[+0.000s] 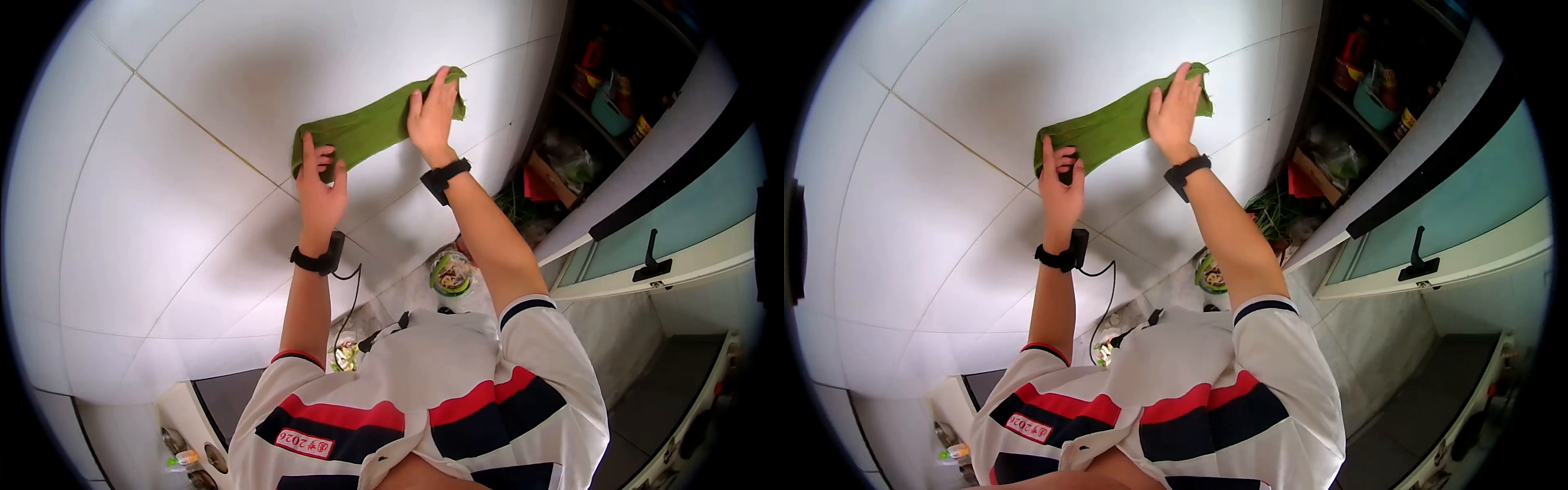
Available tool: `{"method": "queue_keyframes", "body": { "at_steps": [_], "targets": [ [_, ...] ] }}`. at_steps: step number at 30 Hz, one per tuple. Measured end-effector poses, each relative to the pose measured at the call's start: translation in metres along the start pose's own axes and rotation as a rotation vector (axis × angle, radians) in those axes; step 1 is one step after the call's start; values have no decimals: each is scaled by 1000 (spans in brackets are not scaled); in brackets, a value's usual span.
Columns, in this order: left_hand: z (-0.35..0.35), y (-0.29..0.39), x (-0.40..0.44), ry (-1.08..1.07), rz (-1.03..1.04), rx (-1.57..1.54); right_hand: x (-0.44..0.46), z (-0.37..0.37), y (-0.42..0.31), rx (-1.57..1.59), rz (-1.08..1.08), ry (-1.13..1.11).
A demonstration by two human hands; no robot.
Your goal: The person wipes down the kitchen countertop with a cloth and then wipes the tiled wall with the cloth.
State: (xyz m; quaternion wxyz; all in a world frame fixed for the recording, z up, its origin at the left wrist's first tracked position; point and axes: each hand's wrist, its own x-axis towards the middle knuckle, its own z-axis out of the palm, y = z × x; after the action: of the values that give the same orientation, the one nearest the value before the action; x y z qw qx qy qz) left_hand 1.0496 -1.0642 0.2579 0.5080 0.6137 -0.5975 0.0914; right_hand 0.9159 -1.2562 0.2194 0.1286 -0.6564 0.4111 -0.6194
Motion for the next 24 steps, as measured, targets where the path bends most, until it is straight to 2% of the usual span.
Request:
{"method": "queue_keyframes", "body": {
  "at_steps": [3, 5, 7, 9, 11, 14, 17, 19, 21, 24],
  "targets": [
    [-5, -3, 3, 99, -4, 52, 4, 1, -38, 134, -131, 23],
    [-18, -1, 2, 181, -27, 121, 8, -3, -75, 295, -154, -94],
    [-32, 0, 2, 234, -17, 140, 4, 3, -103, 286, -336, -153],
    [-40, -2, 3, 287, -15, 126, -5, 13, -116, 323, -525, -87],
    [-44, 1, 2, 288, -47, 96, -8, 16, -115, 506, -372, -191],
    [-43, -1, 4, 287, -39, 102, -1, 1, -104, 294, -297, -263],
    [-38, 0, 5, 251, -39, 120, 2, 5, -68, 303, -261, -99],
    [-32, 0, 4, 206, -47, 86, 1, 1, -48, 303, -197, -138],
    [-24, 0, 6, 186, -42, 104, -1, -6, -37, 207, -235, -85],
    [-17, 7, 8, 191, -69, 88, -3, -17, -34, 289, -167, -122]
  ]
}}
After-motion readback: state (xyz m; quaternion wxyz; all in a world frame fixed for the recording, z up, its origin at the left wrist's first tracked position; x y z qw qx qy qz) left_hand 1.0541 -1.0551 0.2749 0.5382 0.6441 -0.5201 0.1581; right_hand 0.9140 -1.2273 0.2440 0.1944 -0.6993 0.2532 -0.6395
